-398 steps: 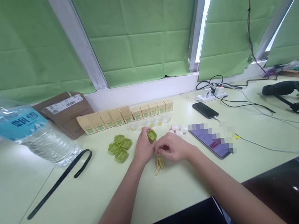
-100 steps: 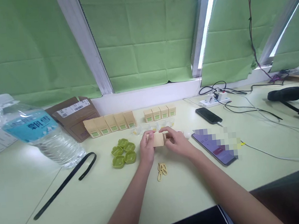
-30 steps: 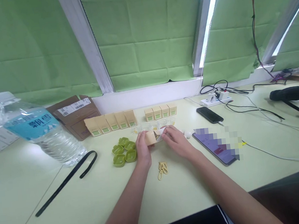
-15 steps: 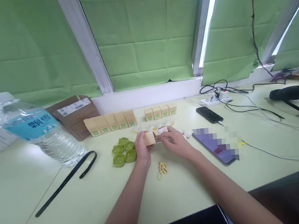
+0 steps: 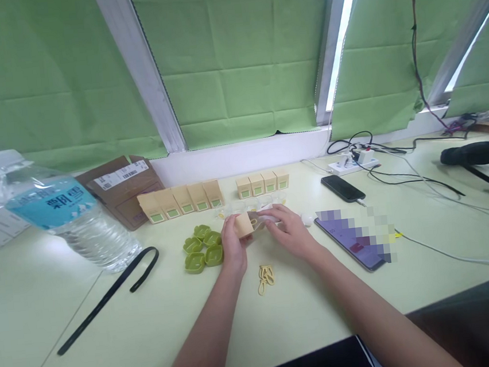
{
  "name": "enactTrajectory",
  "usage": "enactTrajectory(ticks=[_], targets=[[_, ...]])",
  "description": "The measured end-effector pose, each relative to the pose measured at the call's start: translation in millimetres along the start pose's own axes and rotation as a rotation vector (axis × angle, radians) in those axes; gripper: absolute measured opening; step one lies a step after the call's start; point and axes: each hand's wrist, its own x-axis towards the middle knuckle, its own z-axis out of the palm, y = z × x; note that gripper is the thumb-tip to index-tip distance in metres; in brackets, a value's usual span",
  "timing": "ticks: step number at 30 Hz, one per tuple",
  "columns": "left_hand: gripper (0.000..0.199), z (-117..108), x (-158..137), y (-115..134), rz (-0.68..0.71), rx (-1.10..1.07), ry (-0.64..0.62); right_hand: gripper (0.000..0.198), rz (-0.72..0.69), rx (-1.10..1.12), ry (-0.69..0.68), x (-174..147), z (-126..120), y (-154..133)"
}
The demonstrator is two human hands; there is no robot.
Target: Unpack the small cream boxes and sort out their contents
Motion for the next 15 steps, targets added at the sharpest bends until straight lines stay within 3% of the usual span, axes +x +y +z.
enactTrajectory(ticks=[9,15], targets=[[0.03,-3.5,-0.2,-0.9,0.002,0.023,-0.058,0.034,0.008,0.037,0.03,0.1,-1.3,0.1],[0.03,-1.7,-2.1,2.9,-0.005,-0.014,-0.028,0.035,0.033,0.016,0.057,-0.2,-0.4,1.4]])
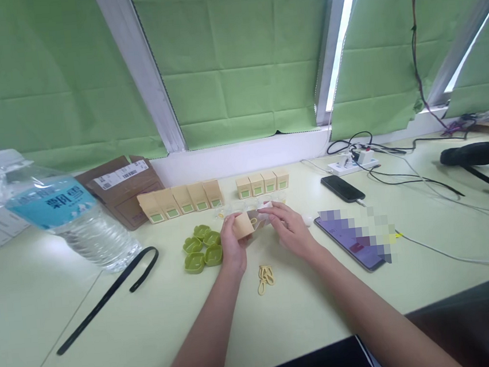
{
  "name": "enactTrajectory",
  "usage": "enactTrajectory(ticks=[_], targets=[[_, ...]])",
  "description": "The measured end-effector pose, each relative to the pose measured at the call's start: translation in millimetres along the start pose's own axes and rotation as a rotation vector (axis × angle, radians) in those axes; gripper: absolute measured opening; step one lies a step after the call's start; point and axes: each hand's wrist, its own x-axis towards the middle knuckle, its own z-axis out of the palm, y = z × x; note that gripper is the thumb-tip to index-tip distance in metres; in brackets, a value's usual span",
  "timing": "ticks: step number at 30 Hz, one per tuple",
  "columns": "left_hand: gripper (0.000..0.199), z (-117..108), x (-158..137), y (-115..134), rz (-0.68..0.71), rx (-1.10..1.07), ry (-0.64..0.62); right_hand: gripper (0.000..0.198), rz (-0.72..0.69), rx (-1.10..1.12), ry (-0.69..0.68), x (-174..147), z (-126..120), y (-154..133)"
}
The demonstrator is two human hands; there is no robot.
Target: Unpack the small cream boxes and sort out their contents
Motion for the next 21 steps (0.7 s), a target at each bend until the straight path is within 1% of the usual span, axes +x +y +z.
enactTrajectory(ticks=[7,9,12,15,18,21], targets=[[0.028,0.1,-2.7,0.9,0.04,0.058,-0.097,0.036,0.002,-0.008,-0.039,0.6,-0.6,-4.7],[0.031,1.1,-2.8,1.7,0.049,0.054,-0.121,0.035,0.011,-0.03,-0.053,1.4,-0.5,-5.4],[0.042,2.7,-3.2,2.8,0.061,0.033,-0.169,0.033,0.044,-0.076,-0.065,2.7,0.0,-5.3],[0.05,2.6,-3.8,2.8,0.068,0.053,-0.202,0.028,0.069,-0.046,-0.063,3.4,0.9,-5.7],[0.051,0.6,-3.5,2.0,0.075,0.089,-0.21,0.023,0.065,-0.027,-0.078,3.4,2.1,-6.8],[0.049,-1.6,-2.4,1.5,0.08,0.113,-0.209,0.023,0.051,-0.045,-0.087,3.2,3.4,-6.3]])
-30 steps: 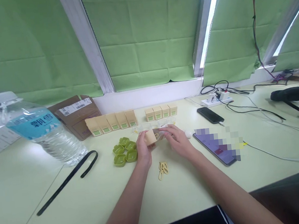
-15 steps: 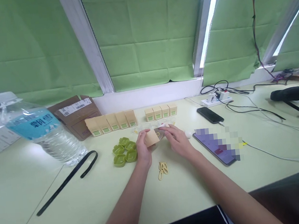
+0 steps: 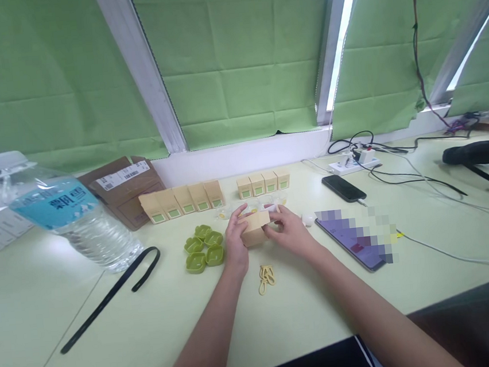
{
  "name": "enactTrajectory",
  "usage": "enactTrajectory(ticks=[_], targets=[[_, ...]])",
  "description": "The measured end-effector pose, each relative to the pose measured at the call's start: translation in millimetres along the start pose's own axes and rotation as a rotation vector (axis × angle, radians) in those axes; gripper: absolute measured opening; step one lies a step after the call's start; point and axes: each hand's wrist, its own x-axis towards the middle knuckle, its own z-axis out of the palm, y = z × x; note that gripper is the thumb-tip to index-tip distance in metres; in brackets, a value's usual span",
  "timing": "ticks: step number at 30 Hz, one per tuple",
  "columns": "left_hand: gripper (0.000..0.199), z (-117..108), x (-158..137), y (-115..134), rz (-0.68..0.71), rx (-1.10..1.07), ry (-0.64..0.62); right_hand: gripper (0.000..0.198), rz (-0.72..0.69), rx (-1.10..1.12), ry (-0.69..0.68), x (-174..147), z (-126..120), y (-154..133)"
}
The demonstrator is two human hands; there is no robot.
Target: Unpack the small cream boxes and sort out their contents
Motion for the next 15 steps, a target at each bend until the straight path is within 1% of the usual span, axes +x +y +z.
enactTrajectory(ticks=[8,15], targets=[[0.049,2,-4,3,0.0,0.064,-0.109,0.019,-0.017,0.011,0.029,1,0,9],[0.044,7,-11,5,0.049,0.186,-0.196,0.014,-0.105,0.011,0.134,2,0,13]])
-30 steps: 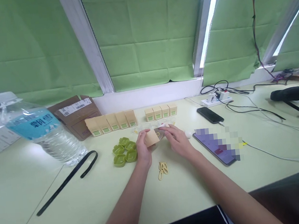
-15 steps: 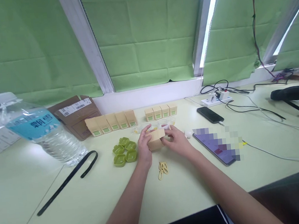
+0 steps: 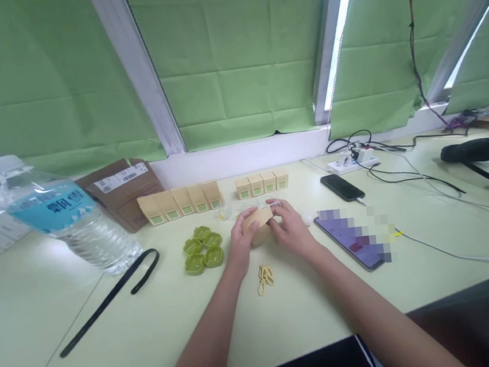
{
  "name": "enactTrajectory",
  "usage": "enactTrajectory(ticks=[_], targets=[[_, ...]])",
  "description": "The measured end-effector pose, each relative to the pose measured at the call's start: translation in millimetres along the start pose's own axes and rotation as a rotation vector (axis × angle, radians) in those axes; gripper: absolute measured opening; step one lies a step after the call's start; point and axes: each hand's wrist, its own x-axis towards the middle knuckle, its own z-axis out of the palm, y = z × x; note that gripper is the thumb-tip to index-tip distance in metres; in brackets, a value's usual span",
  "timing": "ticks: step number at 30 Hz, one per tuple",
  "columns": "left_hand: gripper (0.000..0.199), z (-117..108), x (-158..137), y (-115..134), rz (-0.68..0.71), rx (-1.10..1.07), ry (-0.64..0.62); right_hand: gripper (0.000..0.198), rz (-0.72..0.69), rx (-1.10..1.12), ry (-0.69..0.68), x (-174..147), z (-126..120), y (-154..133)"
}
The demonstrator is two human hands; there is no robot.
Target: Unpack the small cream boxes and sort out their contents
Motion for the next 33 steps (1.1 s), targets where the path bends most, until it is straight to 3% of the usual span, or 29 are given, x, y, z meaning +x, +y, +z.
enactTrajectory(ticks=[9,22,33], targets=[[0.06,2.5,3.8,-2.7,0.043,0.197,-0.055,0.016,-0.02,-0.037,0.106,0.4,0.3,6.0],[0.057,4.5,5.6,-6.5,0.063,0.329,0.044,0.013,-0.028,-0.048,0.207,1.2,-1.6,6.3],[0.056,3.7,6.5,-6.5,0.075,0.316,0.127,0.02,-0.058,0.007,0.273,3.0,-5.6,1.9]])
